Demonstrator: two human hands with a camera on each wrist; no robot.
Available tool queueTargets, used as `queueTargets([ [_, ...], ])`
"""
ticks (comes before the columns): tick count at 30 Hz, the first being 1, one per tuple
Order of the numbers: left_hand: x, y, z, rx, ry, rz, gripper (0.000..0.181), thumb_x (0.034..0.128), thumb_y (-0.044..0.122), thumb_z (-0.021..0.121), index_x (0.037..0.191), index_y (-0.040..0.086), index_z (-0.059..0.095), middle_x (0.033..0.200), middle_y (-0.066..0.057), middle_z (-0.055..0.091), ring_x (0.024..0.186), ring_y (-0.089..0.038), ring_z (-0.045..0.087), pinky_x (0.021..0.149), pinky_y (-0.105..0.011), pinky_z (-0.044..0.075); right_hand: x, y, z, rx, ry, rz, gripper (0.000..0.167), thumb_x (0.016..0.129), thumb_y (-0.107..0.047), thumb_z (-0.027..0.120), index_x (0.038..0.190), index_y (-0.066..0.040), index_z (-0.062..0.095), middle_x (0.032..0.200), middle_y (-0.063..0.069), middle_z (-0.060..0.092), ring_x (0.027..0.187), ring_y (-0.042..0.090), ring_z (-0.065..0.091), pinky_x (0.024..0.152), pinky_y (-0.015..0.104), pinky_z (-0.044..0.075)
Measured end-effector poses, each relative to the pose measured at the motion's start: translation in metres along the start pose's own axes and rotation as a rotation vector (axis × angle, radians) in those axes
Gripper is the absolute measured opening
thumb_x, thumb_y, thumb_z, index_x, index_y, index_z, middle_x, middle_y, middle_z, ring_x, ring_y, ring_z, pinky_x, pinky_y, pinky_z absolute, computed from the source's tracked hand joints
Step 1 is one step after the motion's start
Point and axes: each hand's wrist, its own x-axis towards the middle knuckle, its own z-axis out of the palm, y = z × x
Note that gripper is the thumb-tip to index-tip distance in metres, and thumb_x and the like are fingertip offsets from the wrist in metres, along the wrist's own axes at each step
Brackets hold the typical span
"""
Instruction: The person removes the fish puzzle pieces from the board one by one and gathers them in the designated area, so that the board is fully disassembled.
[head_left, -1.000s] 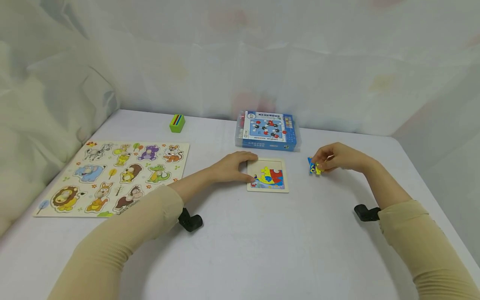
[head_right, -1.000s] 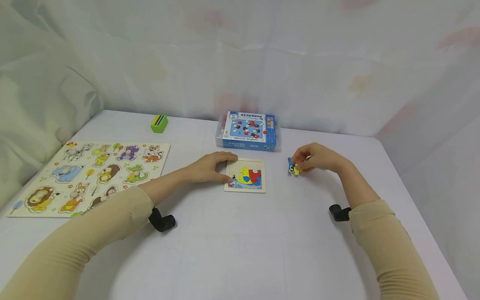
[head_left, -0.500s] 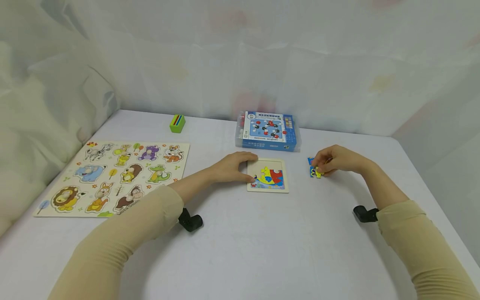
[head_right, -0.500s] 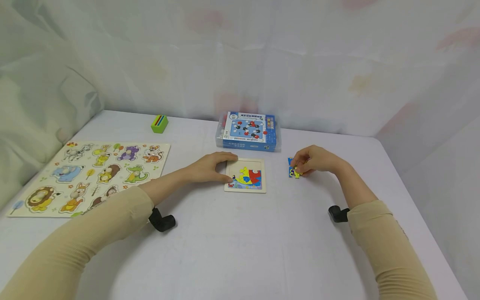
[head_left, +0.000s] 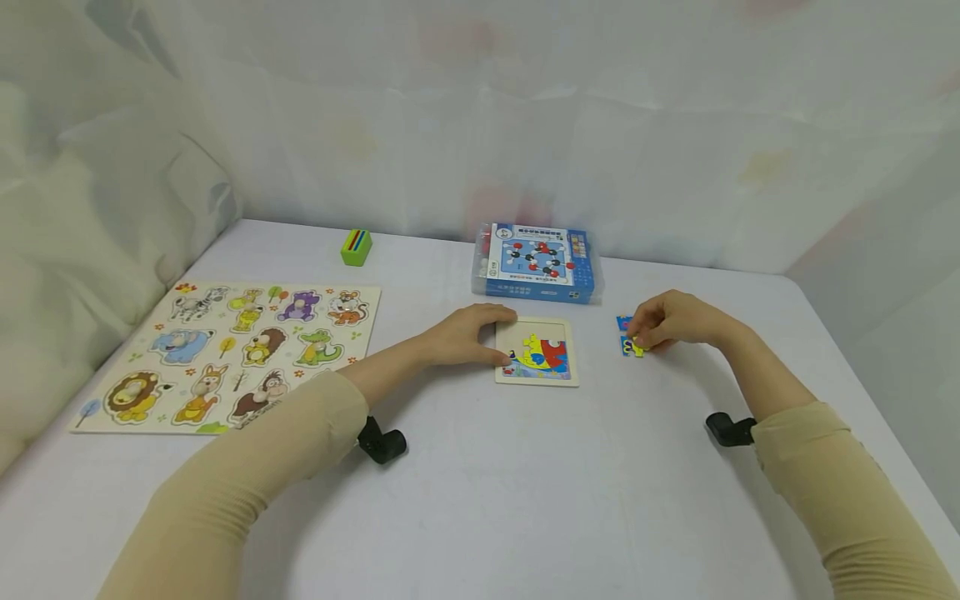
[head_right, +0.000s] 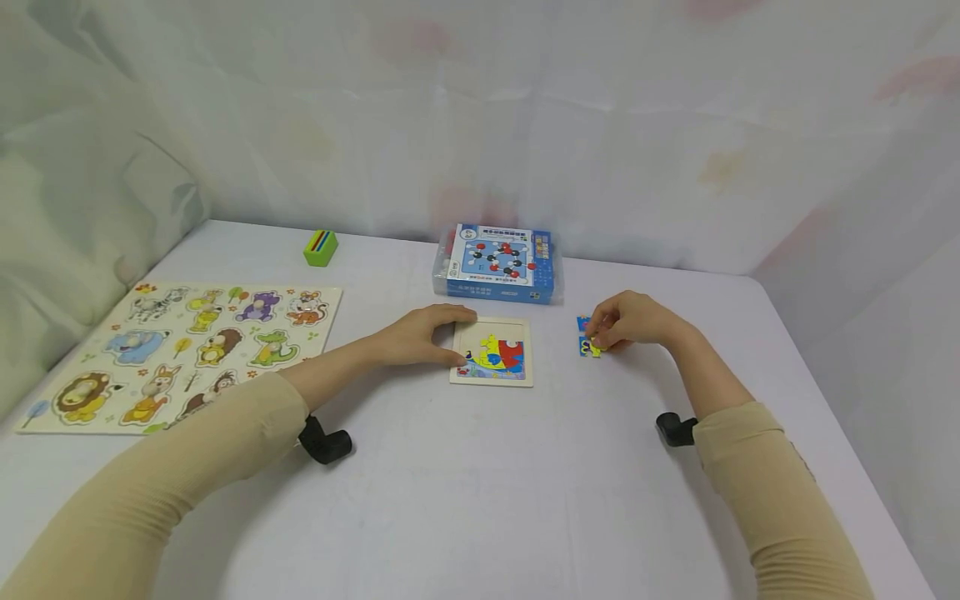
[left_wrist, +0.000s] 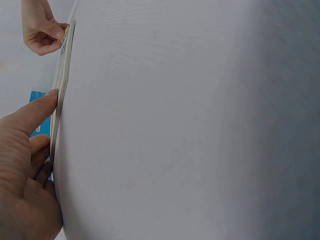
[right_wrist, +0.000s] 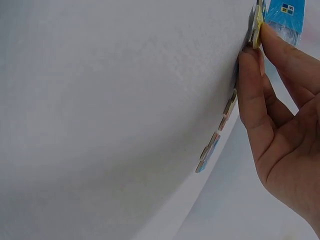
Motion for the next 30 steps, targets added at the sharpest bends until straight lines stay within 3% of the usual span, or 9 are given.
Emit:
queueTargets([
  [23, 0.0012, -0.0008, 0.0018, -0.001, 0.006, -0.012, 0.072, 0.0839, 0.035, 0.075, 0.147, 0.013, 0.047, 0.155, -0.004, 0.045, 0.151, -0.025, 0.03, 0.126, -0.047, 0.026, -0.0021, 0.0004, 0.0018, -0.025, 0.034, -0.003, 0.021, 0.086, -0.016, 0.073, 0.103, -0.005, 0.071, 0.076, -0.001, 0.063, 0.076, 0.01, 0.063, 0.072, 0.024, 0.058],
  [30, 0.0002, 0.0009, 0.0013, -0.007, 0.009, -0.011, 0.072, 0.0838, 0.034, 0.076, 0.146, 0.012, 0.048, 0.155, -0.004, 0.045, 0.151, -0.025, 0.031, 0.126, -0.046, 0.026, -0.0024, -0.0062, 0.0014, -0.073, 0.08, -0.016, 0.02, 0.087, -0.017, 0.071, 0.104, -0.006, 0.07, 0.077, 0.002, 0.066, 0.073, 0.013, 0.062, 0.069, 0.026, 0.053],
])
